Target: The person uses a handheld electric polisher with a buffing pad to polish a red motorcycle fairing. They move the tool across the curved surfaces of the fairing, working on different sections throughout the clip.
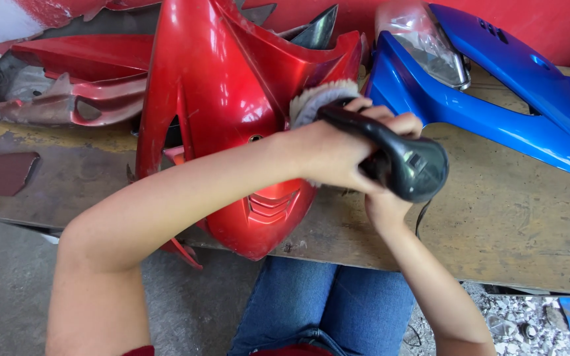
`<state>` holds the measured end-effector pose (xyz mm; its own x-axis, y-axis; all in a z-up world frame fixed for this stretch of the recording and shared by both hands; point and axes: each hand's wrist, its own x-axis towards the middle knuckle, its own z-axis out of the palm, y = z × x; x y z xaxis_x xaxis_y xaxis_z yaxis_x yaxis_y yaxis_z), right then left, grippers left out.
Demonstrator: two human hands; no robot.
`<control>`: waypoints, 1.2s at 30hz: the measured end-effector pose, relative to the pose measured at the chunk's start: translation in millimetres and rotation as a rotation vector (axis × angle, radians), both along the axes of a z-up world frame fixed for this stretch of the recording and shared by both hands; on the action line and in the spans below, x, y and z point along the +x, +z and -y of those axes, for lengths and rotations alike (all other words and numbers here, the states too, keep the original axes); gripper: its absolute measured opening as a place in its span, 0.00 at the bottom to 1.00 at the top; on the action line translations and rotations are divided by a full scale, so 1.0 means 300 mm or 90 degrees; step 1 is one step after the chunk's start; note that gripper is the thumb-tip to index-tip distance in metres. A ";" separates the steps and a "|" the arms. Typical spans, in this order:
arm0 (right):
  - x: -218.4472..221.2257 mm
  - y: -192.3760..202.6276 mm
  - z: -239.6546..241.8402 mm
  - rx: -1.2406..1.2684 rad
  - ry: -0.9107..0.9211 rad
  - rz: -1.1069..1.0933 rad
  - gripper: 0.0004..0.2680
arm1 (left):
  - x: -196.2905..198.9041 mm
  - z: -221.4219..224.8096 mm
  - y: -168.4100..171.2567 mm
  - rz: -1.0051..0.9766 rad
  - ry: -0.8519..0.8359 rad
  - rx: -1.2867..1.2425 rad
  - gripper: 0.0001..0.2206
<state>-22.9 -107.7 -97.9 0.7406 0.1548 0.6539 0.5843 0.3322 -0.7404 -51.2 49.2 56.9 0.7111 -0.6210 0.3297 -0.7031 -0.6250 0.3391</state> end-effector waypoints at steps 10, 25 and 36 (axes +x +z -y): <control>-0.065 -0.037 0.022 -0.177 -0.020 0.025 0.14 | -0.145 -0.017 -0.056 0.032 0.031 -0.028 0.32; -0.201 0.036 -0.098 -0.044 -0.048 0.213 0.24 | -0.349 -0.099 -0.085 0.077 0.046 -0.125 0.34; -0.227 -0.038 -0.151 -0.120 0.033 0.058 0.18 | -0.423 -0.107 -0.137 0.073 0.101 -0.166 0.34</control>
<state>-90.9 -62.5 -109.3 0.6679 0.3170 0.6734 0.6370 0.2246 -0.7375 -178.2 81.3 15.9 0.7412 -0.3894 0.5468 -0.6466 -0.6332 0.4255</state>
